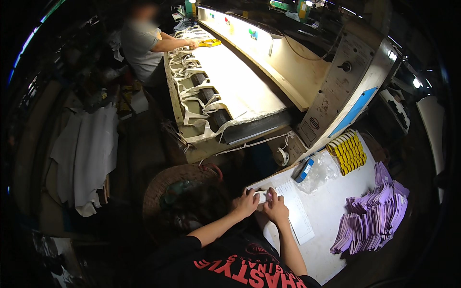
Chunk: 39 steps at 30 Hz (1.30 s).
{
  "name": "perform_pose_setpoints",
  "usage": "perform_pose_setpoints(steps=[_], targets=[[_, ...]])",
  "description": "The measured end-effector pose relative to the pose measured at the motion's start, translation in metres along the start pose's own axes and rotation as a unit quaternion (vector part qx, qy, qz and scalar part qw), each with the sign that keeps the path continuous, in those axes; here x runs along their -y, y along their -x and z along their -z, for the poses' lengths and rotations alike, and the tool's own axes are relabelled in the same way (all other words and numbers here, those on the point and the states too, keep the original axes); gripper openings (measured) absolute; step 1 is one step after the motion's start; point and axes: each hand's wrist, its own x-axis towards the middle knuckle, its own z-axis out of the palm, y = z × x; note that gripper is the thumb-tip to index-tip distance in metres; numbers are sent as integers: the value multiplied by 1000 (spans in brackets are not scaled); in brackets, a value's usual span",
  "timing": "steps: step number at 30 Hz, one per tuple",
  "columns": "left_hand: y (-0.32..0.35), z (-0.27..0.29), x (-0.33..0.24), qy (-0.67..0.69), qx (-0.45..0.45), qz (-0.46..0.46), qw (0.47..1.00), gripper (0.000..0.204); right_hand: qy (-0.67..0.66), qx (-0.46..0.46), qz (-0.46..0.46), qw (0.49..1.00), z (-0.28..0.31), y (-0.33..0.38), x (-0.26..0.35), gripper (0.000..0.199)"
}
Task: The person marks beige fabric pieces with a pink marker while holding them against a white template on a table. They repeatedly pick up pieces, align them, and mark them, then place them aside. A coworker works at a nearby machine.
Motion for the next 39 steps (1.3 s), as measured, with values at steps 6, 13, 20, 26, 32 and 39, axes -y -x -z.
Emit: perform_pose_setpoints(steps=[6, 13, 20, 26, 32, 39], targets=[[0, -2, 1, 4, -10, -5, 1000, 36, -9, -7, 8, 1000, -4, 0, -5, 69], [0, -3, 2, 7, -14, -13, 1000, 36, -10, -8, 8, 1000, -2, -1, -4, 69], [-4, -12, 9, 35, -32, -26, 999, 35, -3, -26, 33, 999, -9, 4, -8, 70], [-5, -14, 11, 2, -8, 8, 1000, 37, -17, -34, 43, 998, -11, 3, -8, 71], [-6, -10, 9, 2, 9, 19, 1000, 38, -22, -21, 34, 999, -3, 5, -4, 68], [-6, -11, 11, -6, -4, 14, 1000, 38, -29, -15, 33, 999, -3, 3, -4, 70]])
